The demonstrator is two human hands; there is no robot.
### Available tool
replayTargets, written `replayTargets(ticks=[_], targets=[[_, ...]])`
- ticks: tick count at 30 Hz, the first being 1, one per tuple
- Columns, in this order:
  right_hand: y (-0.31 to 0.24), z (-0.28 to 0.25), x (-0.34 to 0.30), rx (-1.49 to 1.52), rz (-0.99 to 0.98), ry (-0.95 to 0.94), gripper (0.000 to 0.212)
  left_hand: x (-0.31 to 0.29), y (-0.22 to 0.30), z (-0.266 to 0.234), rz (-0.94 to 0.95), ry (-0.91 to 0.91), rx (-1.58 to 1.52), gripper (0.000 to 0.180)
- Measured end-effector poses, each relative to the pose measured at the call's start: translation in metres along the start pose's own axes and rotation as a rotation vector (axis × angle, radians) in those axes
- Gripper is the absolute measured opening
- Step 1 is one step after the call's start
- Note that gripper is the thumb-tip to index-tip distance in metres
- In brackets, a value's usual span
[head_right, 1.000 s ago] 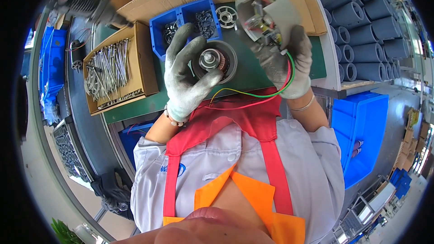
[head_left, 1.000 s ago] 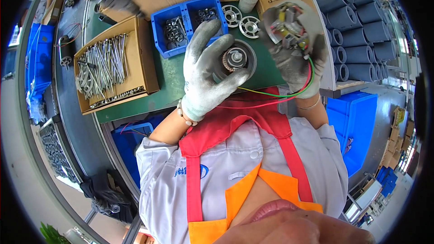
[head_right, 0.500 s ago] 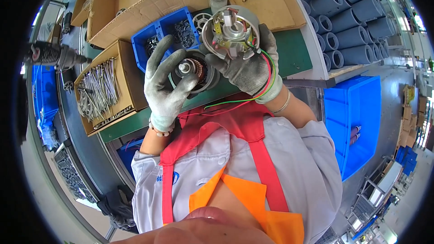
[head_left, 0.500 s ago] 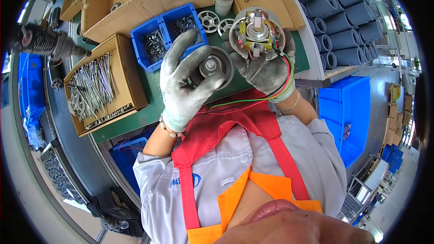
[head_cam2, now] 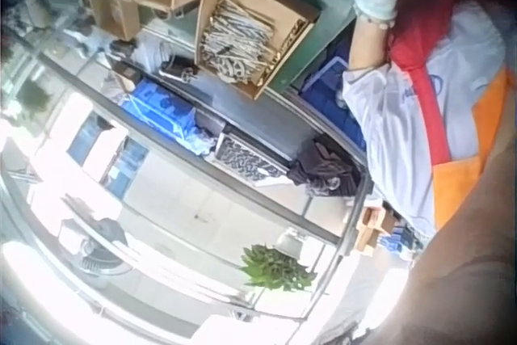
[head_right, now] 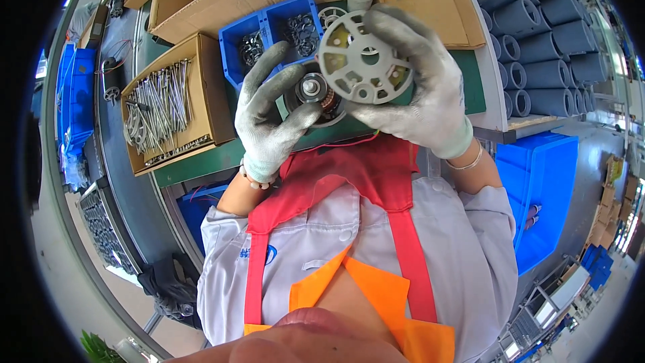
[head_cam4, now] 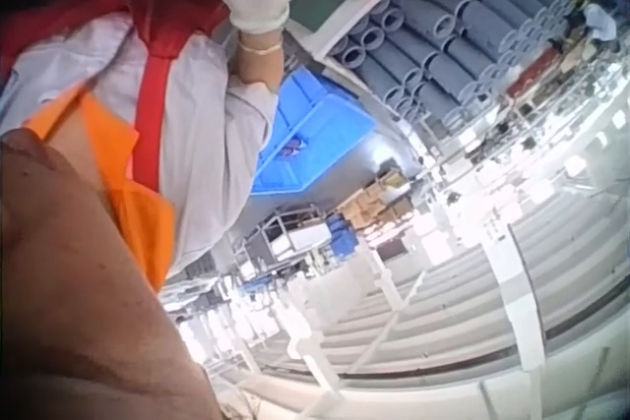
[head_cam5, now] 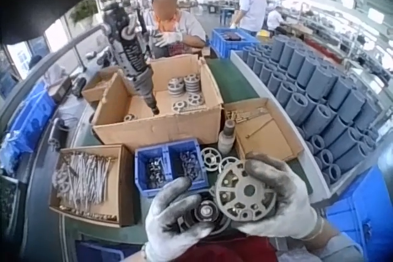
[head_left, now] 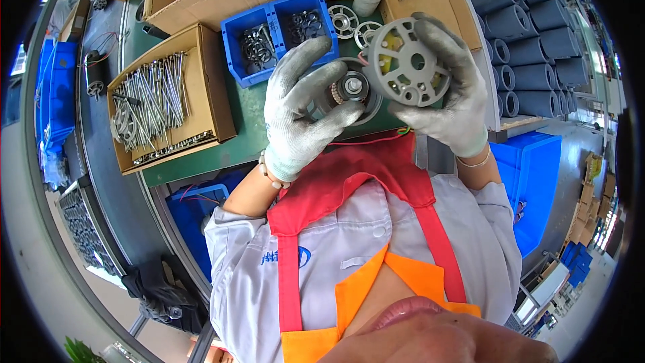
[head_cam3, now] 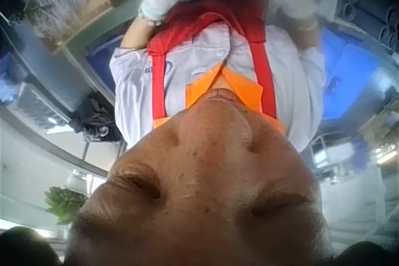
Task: The person assembles electric motors by securing internal components, such as rotors and wires, into motor housings with screws, then attaches end caps using a pneumatic screwdriver.
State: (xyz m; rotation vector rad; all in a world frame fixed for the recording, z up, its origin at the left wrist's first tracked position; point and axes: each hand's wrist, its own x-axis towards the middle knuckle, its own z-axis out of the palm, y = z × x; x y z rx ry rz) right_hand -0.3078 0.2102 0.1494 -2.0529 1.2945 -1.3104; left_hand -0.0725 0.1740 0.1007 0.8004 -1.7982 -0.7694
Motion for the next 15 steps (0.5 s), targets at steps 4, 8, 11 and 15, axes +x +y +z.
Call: replayTargets(ticks=[4, 8, 11, 15], targets=[[-0.007, 0.000, 0.003, -0.132, -0.063, 0.015, 0.084, 0.004, 0.005, -0.002, -0.031, -0.015, 0.007, 0.051], [-0.012, -0.001, 0.005, -0.169, -0.049, 0.001, 0.085, 0.005, 0.002, -0.008, 0.002, -0.073, 0.050, 0.058], [-0.011, -0.004, 0.007, -0.118, -0.044, -0.020, 0.090, 0.009, -0.003, -0.009, 0.060, -0.068, -0.036, 0.081], [-0.018, 0.000, 0.022, 0.374, 0.002, -0.161, 0.094, 0.014, 0.008, -0.012, -0.084, 0.015, -0.423, 0.111]])
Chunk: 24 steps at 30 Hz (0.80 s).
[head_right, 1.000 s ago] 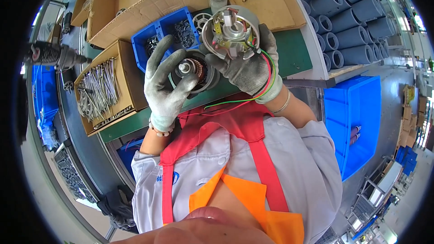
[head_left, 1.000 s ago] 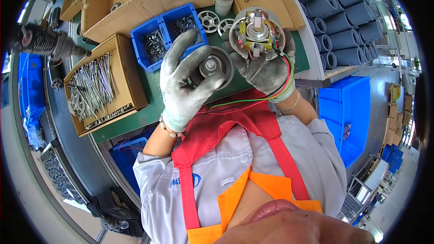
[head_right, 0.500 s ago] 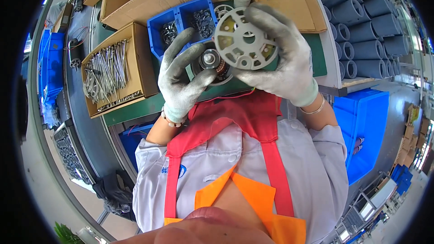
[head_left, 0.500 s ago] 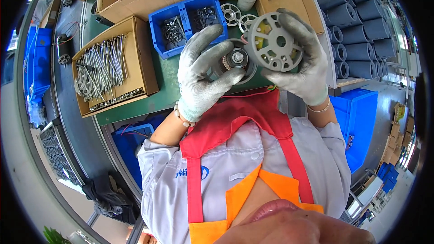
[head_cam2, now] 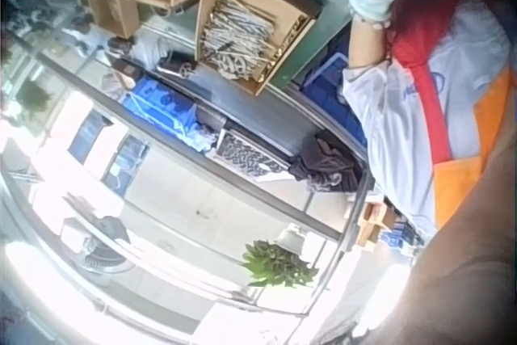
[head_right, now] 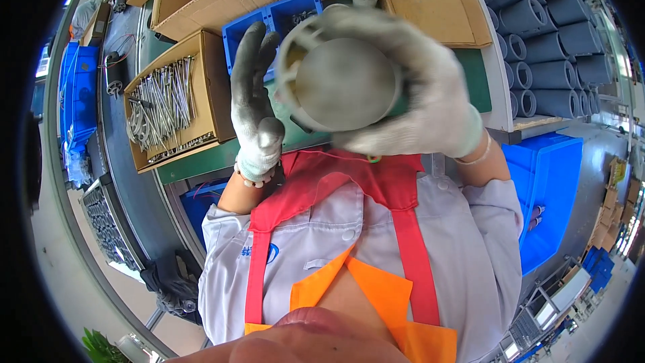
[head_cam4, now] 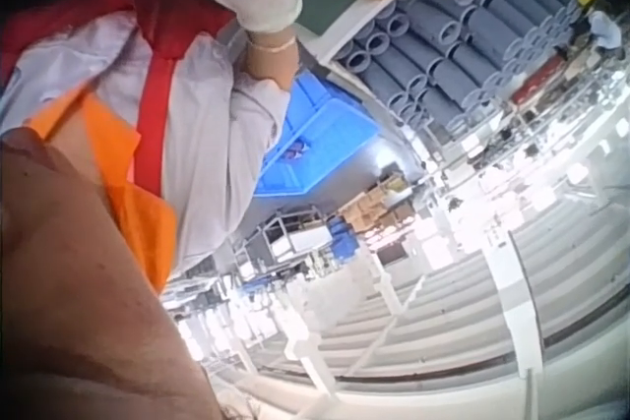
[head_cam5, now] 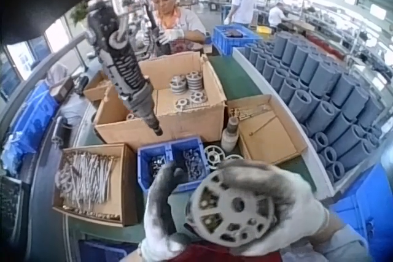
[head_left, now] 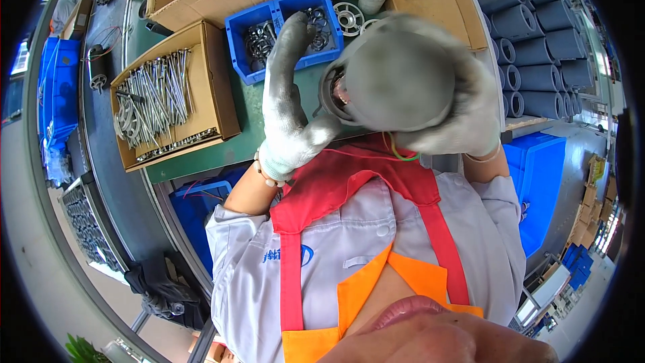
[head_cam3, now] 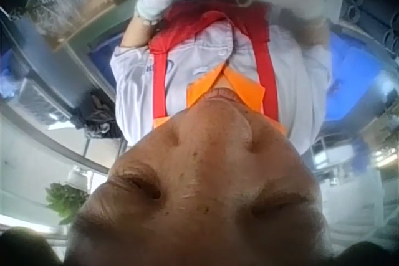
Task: The person assembles electric motors by securing internal components, such as rotors and wires, into motor housings with screws, then attaches end caps using a pneumatic screwdriver.
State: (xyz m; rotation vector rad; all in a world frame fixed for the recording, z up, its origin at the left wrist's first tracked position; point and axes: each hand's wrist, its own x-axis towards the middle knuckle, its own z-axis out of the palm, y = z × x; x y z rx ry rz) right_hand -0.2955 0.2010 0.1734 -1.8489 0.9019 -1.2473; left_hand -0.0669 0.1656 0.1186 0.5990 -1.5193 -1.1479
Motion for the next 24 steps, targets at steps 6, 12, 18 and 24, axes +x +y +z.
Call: replayTargets(ticks=[6, 12, 18, 24], targets=[[0.015, 0.011, 0.010, -0.508, -0.001, -0.220, 0.082, -0.002, -0.014, 0.000, 0.132, -0.045, -0.014, 0.093], [0.030, 0.024, 0.006, -0.428, -0.098, -0.143, 0.081, -0.021, -0.036, 0.006, 0.251, -0.037, 0.109, 0.056], [0.036, 0.024, -0.002, -0.448, -0.092, -0.130, 0.084, -0.014, -0.026, -0.003, 0.233, -0.138, 0.191, 0.056], [0.035, 0.028, -0.011, -0.387, -0.018, -0.095, 0.089, 0.009, -0.055, -0.130, -0.149, 0.121, 0.670, 0.041]])
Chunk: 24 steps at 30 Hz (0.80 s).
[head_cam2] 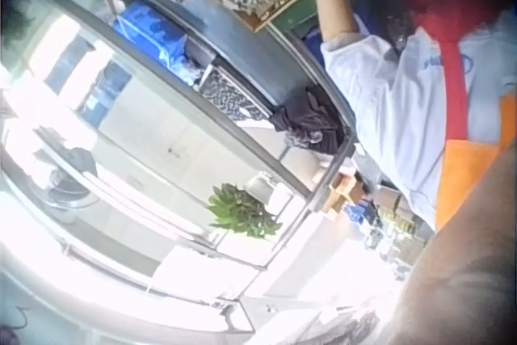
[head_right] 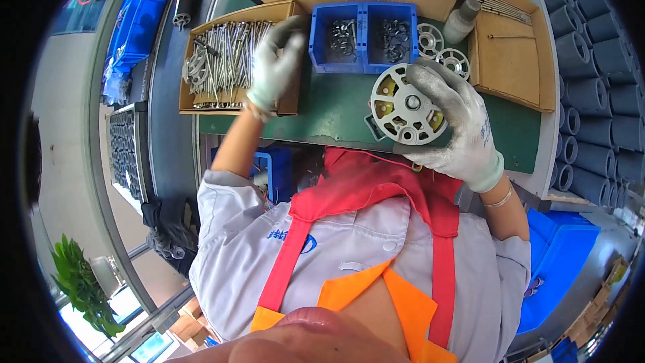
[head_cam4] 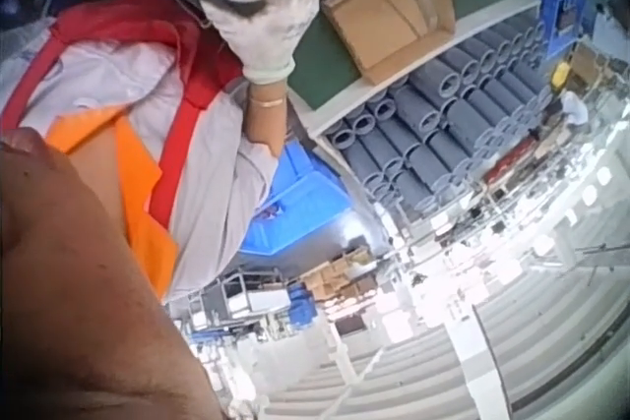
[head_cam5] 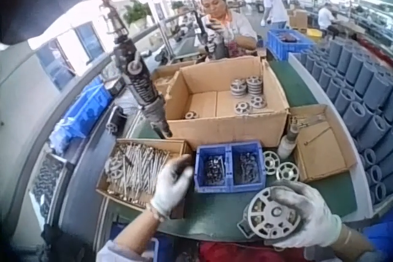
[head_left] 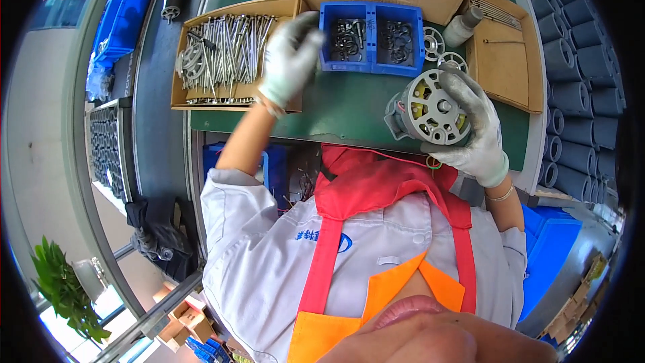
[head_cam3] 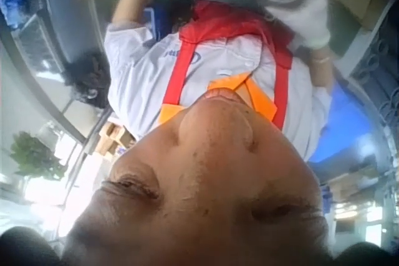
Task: The person assembles electric motors by securing internal components, such as rotors and wires, into motor housings with screws, then attaches end caps using a pneumatic screwdriver.
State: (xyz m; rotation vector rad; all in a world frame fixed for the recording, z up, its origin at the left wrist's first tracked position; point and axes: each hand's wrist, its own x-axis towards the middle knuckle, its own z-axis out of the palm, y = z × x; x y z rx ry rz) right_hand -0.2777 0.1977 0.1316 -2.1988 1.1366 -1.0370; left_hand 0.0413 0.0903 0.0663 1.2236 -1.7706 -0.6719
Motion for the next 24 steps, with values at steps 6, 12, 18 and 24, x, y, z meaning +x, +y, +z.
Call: replayTargets(ticks=[6, 12, 18, 24], targets=[[-0.002, 0.000, 0.002, 0.003, -0.014, 0.029, 0.090, 0.025, -0.120, -0.075, -0.276, -0.171, 1.123, 0.033], [0.000, -0.004, 0.001, -0.107, -0.071, 0.044, 0.086, 0.065, -0.103, -0.054, -0.420, -0.442, 1.296, 0.027], [0.009, -0.004, 0.003, -0.049, -0.126, 0.005, 0.090, 0.078, -0.147, -0.066, -0.365, -0.508, 1.329, 0.038], [0.073, -0.047, 0.007, 0.091, 0.101, 0.303, 0.067, 0.026, -0.072, -0.112, -0.014, 0.106, 0.737, 0.025]])
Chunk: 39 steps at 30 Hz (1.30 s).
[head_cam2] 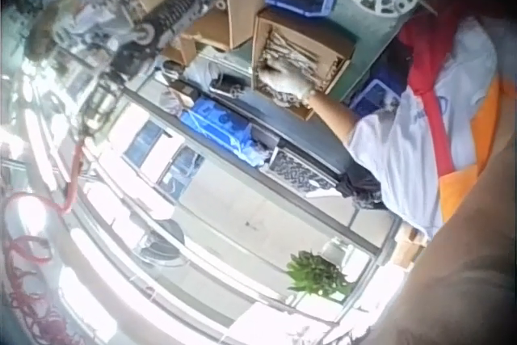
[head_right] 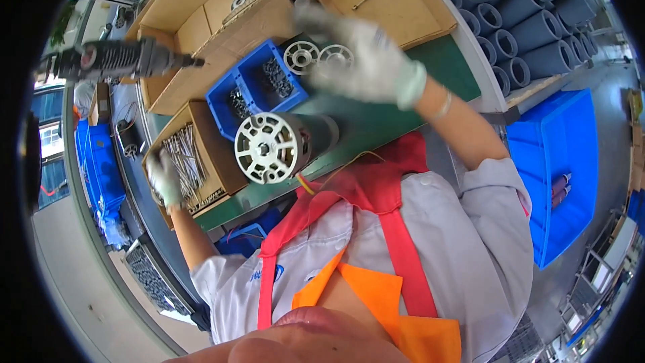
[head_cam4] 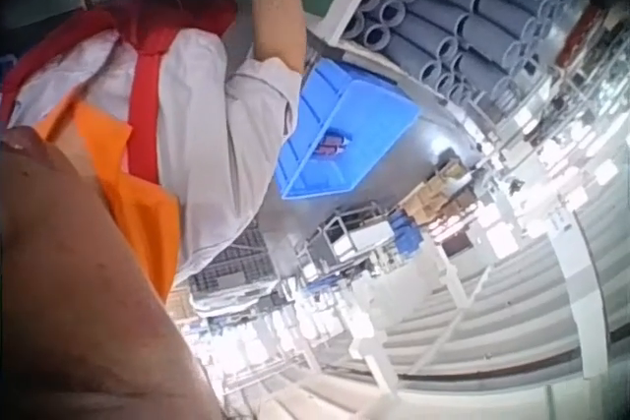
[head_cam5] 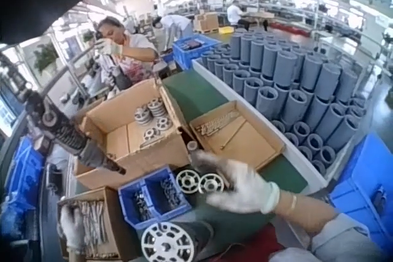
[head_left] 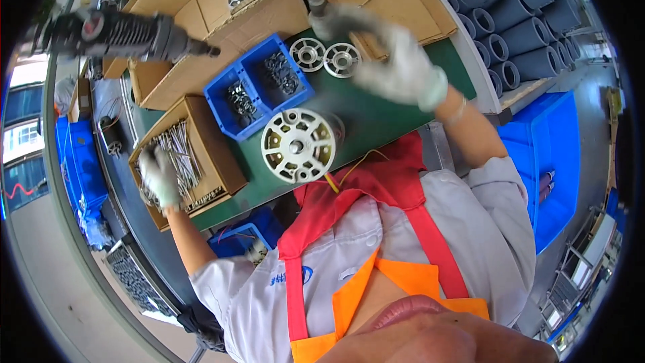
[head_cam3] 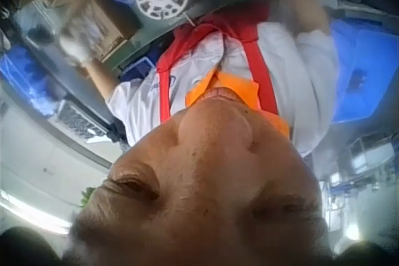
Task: The person assembles electric motors by securing internal components, such as rotors and wires, into motor housings with screws, then attaches end caps using a pneumatic screwdriver.
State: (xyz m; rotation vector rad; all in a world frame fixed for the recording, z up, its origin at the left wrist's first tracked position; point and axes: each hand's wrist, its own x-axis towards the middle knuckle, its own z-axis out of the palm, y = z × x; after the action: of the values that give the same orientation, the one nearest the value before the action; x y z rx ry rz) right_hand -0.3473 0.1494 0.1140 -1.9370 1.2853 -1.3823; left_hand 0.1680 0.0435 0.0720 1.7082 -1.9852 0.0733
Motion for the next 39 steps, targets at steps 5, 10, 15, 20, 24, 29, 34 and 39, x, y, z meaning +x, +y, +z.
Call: replayTargets(ticks=[5, 10, 15, 20, 24, 29, 34, 39], targets=[[0.183, -0.033, 0.032, -0.725, 0.475, -0.183, 0.034, -0.058, 0.094, -0.067, -0.219, 0.185, -1.095, 0.031], [0.222, -0.020, 0.033, -1.296, 0.239, -0.545, 0.030, -0.071, 0.162, -0.098, 0.023, 0.005, -1.841, 0.029], [0.188, -0.029, 0.035, -1.199, 0.015, -0.286, 0.020, -0.045, 0.239, -0.073, -0.057, -0.082, -1.732, 0.019], [0.132, -0.071, 0.005, -0.593, 0.195, 0.184, 0.033, -0.023, 0.271, -0.048, 0.056, -0.284, -1.822, 0.026], [0.025, -0.073, -0.009, 0.182, 0.218, 0.507, 0.013, -0.018, 0.273, -0.041, 0.104, -0.340, -1.756, 0.024], [-0.081, -0.073, -0.030, 0.983, -0.029, 0.536, 0.027, -0.013, 0.288, -0.056, 0.401, -0.278, -1.460, 0.027], [-0.110, -0.042, -0.011, 0.662, -0.182, -0.117, 0.027, -0.012, 0.282, -0.046, 0.322, -0.464, -1.339, 0.025], [-0.129, -0.049, 0.005, 0.441, -0.314, -0.237, 0.027, -0.021, 0.276, -0.037, 0.282, -0.468, -1.242, 0.025]])
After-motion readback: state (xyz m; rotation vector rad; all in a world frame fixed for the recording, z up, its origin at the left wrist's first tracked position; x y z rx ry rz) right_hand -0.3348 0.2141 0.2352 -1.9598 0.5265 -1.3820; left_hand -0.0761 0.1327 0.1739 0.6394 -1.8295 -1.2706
